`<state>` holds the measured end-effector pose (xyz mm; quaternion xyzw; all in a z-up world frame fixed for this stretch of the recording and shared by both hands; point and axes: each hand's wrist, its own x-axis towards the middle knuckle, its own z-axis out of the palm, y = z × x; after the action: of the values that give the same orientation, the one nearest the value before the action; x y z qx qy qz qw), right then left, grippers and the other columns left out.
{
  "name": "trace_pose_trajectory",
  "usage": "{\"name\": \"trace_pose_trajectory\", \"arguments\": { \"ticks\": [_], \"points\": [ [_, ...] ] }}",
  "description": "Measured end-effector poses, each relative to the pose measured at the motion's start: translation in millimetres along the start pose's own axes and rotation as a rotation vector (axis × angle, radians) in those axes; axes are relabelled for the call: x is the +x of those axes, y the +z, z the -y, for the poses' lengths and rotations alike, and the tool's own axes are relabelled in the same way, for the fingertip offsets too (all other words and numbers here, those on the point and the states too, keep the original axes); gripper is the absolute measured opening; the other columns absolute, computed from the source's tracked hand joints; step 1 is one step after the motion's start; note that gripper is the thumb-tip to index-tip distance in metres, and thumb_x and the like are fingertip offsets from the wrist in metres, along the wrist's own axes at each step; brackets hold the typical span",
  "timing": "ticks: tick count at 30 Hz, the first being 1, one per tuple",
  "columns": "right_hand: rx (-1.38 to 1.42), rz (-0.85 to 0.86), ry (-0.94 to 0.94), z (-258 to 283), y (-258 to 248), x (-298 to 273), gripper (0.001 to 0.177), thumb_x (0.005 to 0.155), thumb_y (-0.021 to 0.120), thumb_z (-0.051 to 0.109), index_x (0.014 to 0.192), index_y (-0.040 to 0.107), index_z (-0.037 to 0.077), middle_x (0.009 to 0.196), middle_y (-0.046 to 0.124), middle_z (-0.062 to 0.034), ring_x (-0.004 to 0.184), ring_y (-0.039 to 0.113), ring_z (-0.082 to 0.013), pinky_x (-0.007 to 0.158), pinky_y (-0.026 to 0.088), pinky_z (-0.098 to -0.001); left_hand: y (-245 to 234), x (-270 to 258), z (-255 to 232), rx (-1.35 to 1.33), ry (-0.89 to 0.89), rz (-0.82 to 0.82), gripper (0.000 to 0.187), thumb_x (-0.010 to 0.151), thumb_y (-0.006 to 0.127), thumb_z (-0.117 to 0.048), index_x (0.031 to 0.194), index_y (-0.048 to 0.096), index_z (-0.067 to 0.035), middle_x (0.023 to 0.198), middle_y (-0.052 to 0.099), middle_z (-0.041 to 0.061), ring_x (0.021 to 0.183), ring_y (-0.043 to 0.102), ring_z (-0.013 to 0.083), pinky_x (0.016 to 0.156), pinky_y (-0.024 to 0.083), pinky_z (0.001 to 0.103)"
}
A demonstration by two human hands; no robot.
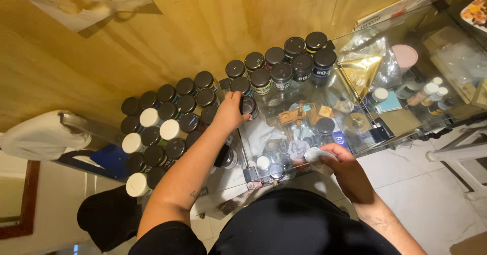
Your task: The person cleans multiple small black jars with a white cloth, picking them up individually from a table and a glass shelf, wiping the lids and sides, and then placing them into a organized grid on the shelf.
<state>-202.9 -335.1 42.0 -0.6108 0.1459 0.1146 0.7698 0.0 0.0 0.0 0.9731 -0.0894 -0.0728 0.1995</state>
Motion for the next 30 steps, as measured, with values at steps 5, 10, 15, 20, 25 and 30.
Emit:
{"name": "trace_pose_trajectory", "arguments": {
  "ticks": [5,10,15,20,25,30],
  "points": [
    [-0.058,-0.049,0.01,-25.9,-13.1,-15.1,0.024,0.093,0.064,0.001,0.115,0.073,0.003,0.087,0.068,-0.0054,0.077,0.059,-0.0117,0.068,0.048,-0.0267,-1.8,0.4,-2.6,0.033,-0.005,0.019,0.075,0.074,0.089,-0.029,0.135,0.053,-0.006,0.139,0.051,0.021,0.118,0.065,0.0465,0.101,0.056,0.053],
    [-0.05,-0.097,-0.038,-29.0,-25.0,-40.8,0.024,0.092,0.065,0.002,0.114,0.074,0.004,0.085,0.067,-0.0032,0.076,0.057,-0.0117,0.069,0.046,-0.026,-10.2,-12.2,-13.7,0.018,0.01,-0.008,0.069,0.077,0.088,-0.026,0.134,0.055,-0.006,0.138,0.052,0.022,0.119,0.064,0.0472,0.101,0.056,0.053],
    [0.15,-0.152,0.113,-27.1,-51.8,-87.7,0.027,0.095,0.061,0.0,0.121,0.067,-0.003,0.088,0.072,-0.0174,0.074,0.07,-0.0266,0.071,0.056,-0.0404,-12.7,-25.6,-30.0,0.269,0.015,-0.089,0.063,0.08,0.085,-0.032,0.133,0.059,-0.01,0.132,0.055,0.016,0.113,0.067,0.0433,0.093,0.059,0.05],
    [0.144,-0.258,0.129,-87.9,-123.9,-128.9,0.024,0.094,0.063,0.003,0.117,0.07,-0.001,0.088,0.074,-0.0203,0.072,0.071,-0.029,0.07,0.059,-0.0431,-16.8,-61.1,-90.5,0.419,0.103,-0.192,0.073,0.078,0.085,-0.044,0.135,0.058,-0.006,0.132,0.054,0.016,0.118,0.063,0.0403,0.091,0.059,0.049],
    [0.217,-0.492,0.147,-78.4,-148.3,-224.2,0.017,0.089,0.074,0.007,0.104,0.068,-0.001,0.082,0.071,-0.0178,0.067,0.066,-0.0259,0.066,0.057,-0.0411,64.6,-109.9,-198.0,0.149,0.492,-0.141,0.071,0.081,0.081,-0.046,0.132,0.061,-0.001,0.126,0.061,0.021,0.116,0.062,0.0427,0.099,0.052,0.051],
    [0.312,-0.71,0.084,-118.8,-189.3,-308.0,0.004,0.096,0.057,0.011,0.098,0.06,0.01,0.081,0.055,-0.0031,0.071,0.056,-0.0153,0.066,0.048,-0.0298,199.2,-187.2,-319.2,-0.125,0.863,0.389,0.06,0.091,0.073,-0.044,0.135,0.059,-0.005,0.125,0.066,0.02,0.116,0.066,0.0409,0.1,0.053,0.051]
  ]
}}
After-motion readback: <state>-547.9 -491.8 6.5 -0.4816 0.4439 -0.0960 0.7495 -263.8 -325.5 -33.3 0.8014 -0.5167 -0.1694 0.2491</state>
